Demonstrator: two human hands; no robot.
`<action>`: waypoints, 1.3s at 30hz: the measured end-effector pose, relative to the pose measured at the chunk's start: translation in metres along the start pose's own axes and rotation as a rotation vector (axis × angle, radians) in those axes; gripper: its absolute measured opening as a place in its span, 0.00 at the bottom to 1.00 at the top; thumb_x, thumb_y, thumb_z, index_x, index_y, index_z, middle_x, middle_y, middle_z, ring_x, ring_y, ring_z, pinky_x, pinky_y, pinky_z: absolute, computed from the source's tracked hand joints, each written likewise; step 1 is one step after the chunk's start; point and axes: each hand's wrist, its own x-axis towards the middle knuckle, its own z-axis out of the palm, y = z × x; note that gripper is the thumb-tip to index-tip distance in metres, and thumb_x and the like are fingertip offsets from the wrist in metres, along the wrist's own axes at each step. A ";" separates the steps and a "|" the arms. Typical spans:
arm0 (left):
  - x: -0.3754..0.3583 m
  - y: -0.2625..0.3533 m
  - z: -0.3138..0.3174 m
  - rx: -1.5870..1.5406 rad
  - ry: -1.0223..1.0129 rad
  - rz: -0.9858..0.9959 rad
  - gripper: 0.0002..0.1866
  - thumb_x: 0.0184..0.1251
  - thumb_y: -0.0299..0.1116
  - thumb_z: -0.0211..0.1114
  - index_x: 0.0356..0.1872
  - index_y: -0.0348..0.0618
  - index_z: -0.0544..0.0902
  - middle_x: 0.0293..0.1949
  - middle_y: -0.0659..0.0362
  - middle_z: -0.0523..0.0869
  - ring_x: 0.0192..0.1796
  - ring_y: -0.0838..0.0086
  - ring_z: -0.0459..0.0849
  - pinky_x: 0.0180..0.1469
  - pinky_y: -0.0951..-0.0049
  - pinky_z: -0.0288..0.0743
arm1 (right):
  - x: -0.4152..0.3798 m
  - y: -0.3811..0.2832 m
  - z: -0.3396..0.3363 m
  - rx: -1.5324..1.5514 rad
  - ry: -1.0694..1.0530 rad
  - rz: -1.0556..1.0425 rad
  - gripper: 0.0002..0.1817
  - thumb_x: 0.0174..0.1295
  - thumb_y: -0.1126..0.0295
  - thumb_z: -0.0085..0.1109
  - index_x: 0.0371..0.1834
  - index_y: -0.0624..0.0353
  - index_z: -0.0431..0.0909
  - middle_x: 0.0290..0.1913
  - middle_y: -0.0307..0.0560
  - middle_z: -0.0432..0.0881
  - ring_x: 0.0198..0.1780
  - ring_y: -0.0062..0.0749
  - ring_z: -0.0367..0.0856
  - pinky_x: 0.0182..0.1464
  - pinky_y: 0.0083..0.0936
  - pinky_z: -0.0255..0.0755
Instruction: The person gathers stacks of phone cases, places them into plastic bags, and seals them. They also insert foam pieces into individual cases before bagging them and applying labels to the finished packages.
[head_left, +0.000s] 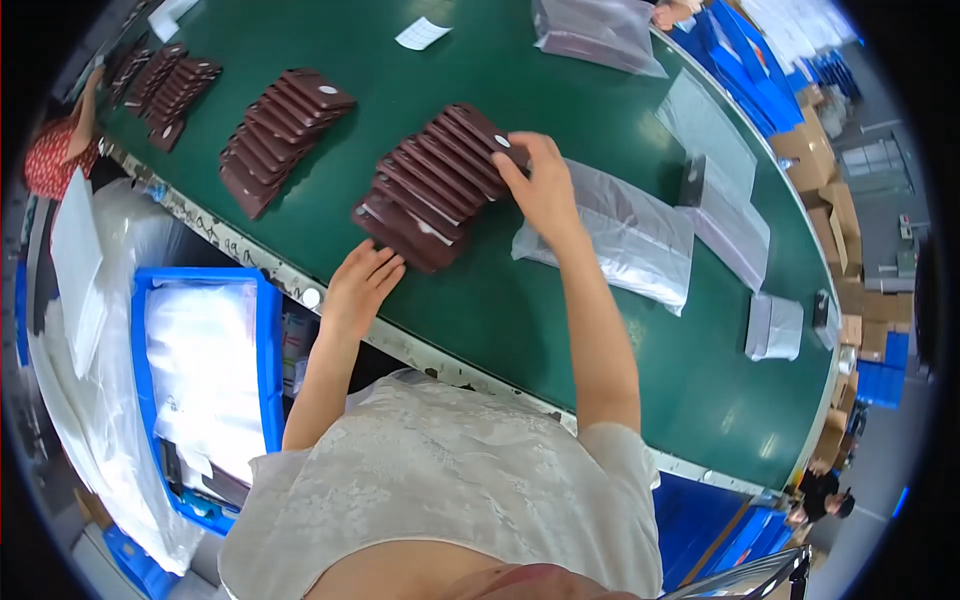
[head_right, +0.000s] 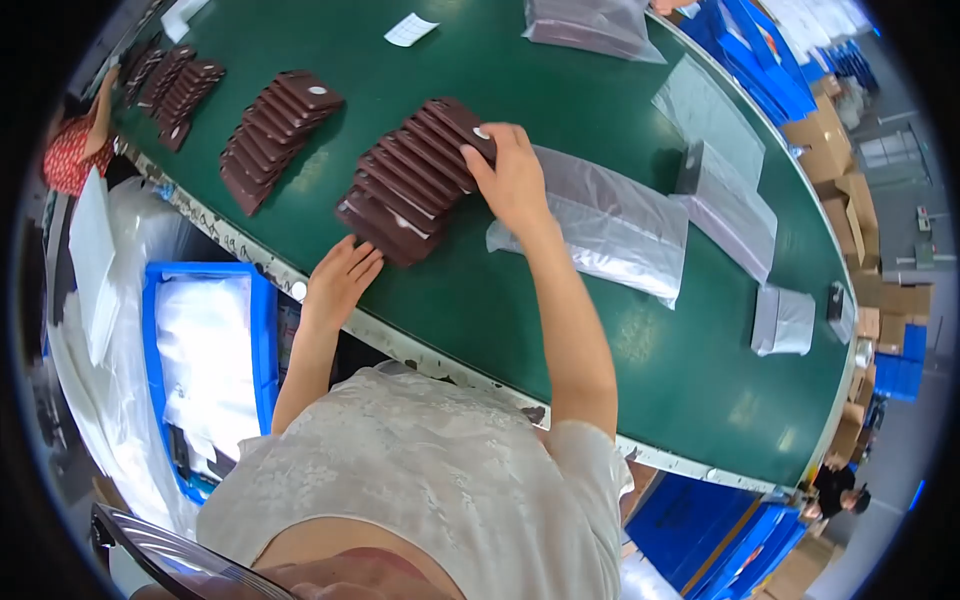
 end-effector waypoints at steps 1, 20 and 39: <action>0.013 -0.008 0.003 0.015 -0.048 0.015 0.27 0.77 0.42 0.60 0.65 0.31 0.68 0.56 0.49 0.80 0.59 0.59 0.81 0.64 0.56 0.76 | 0.011 0.018 0.016 0.002 -0.009 -0.017 0.18 0.68 0.58 0.64 0.49 0.64 0.79 0.41 0.56 0.85 0.45 0.48 0.85 0.51 0.36 0.76; 0.083 0.020 0.067 0.902 -0.262 0.869 0.38 0.72 0.49 0.64 0.74 0.38 0.61 0.68 0.40 0.66 0.68 0.46 0.72 0.69 0.58 0.69 | -0.039 -0.021 0.053 0.718 0.088 0.244 0.31 0.60 0.67 0.73 0.64 0.65 0.69 0.57 0.52 0.80 0.60 0.39 0.79 0.62 0.37 0.72; 0.090 -0.035 0.029 0.953 0.317 0.655 0.33 0.73 0.49 0.60 0.70 0.37 0.66 0.67 0.43 0.68 0.68 0.48 0.70 0.68 0.52 0.67 | -0.061 -0.030 0.097 0.099 -0.185 0.414 0.35 0.65 0.50 0.65 0.67 0.65 0.71 0.57 0.59 0.77 0.58 0.49 0.77 0.60 0.38 0.72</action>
